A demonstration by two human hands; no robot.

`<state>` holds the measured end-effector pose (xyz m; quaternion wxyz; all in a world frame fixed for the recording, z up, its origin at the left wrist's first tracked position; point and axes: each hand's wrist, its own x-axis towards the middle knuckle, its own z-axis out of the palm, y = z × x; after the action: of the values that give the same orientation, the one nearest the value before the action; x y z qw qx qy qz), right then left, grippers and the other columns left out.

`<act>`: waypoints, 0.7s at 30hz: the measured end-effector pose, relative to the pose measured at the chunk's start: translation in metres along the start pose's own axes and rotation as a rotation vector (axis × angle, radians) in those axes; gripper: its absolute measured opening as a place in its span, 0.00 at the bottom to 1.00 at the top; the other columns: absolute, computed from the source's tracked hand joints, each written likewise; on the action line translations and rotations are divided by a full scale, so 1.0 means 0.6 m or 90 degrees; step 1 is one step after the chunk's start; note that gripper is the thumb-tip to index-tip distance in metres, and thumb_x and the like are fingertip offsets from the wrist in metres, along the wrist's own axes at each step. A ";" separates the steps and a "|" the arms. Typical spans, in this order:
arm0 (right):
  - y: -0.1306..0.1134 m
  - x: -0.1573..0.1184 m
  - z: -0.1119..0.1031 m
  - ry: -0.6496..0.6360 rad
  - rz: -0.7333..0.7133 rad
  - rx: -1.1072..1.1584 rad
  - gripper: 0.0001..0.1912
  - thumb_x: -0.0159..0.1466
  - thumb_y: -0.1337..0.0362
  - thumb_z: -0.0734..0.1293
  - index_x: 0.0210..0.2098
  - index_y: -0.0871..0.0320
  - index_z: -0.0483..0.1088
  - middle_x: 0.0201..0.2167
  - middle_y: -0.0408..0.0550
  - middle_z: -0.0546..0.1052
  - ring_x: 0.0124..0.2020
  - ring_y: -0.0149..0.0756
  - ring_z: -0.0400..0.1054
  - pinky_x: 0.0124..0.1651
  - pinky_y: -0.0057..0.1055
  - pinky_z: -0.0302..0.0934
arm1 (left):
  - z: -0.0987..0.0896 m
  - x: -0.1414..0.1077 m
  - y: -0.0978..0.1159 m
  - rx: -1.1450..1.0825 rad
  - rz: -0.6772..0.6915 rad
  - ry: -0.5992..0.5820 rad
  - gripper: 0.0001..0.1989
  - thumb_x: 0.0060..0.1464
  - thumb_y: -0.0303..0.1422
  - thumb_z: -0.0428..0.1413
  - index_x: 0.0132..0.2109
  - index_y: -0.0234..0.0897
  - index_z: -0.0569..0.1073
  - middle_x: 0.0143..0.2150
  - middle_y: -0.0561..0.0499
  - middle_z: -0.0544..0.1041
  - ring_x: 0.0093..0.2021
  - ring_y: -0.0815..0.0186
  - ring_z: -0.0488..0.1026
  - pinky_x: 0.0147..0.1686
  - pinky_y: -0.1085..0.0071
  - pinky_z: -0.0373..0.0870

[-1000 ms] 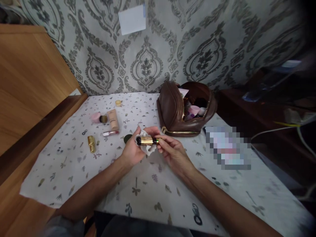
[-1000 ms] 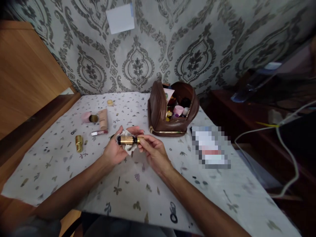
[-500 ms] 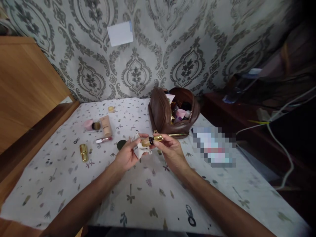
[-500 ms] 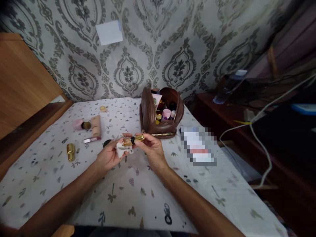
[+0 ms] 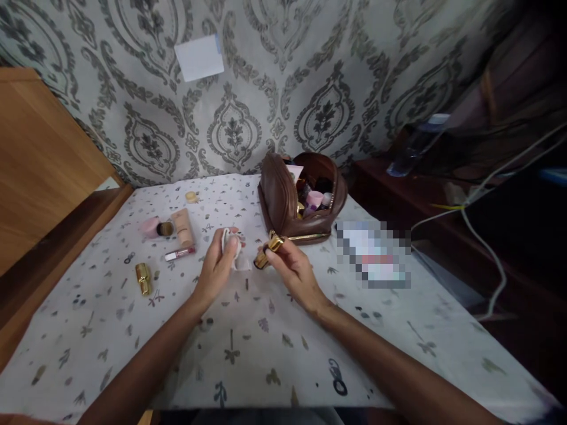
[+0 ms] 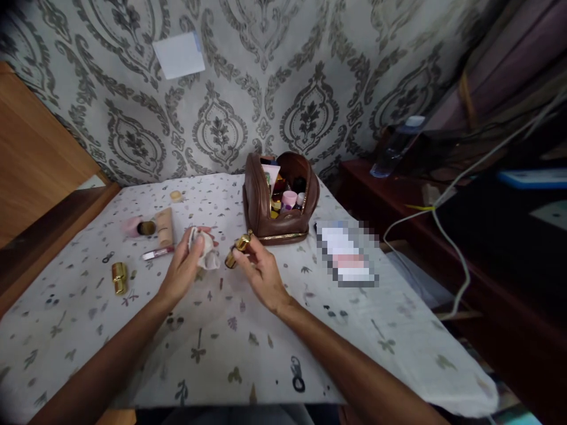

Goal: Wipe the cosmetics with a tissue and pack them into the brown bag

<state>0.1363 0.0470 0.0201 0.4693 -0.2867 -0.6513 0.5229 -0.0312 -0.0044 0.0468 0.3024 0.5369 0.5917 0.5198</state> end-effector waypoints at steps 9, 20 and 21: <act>0.000 -0.011 0.001 -0.152 -0.044 -0.075 0.09 0.60 0.60 0.68 0.26 0.56 0.68 0.23 0.41 0.72 0.25 0.32 0.63 0.30 0.29 0.59 | 0.027 -0.015 0.022 0.208 0.302 -0.178 0.16 0.68 0.35 0.44 0.55 0.41 0.72 0.49 0.43 0.73 0.52 0.57 0.70 0.52 0.60 0.67; -0.069 -0.018 -0.158 -0.139 0.035 0.011 0.10 0.65 0.57 0.68 0.41 0.55 0.76 0.38 0.49 0.76 0.40 0.38 0.72 0.43 0.37 0.68 | 0.069 0.102 0.097 0.418 0.320 -0.232 0.21 0.66 0.34 0.43 0.63 0.44 0.66 0.41 0.47 0.78 0.35 0.61 0.74 0.36 0.67 0.69; -0.073 -0.020 -0.177 -0.120 0.039 0.006 0.10 0.64 0.57 0.68 0.41 0.54 0.76 0.39 0.50 0.76 0.41 0.40 0.72 0.43 0.37 0.68 | 0.078 0.115 0.104 0.489 0.347 -0.236 0.23 0.65 0.33 0.43 0.65 0.45 0.64 0.37 0.47 0.77 0.30 0.62 0.72 0.32 0.68 0.68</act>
<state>0.2431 0.0678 0.0592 0.3908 -0.2539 -0.6809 0.5649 0.0148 0.0675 0.1062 0.0367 0.8277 0.5147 0.2206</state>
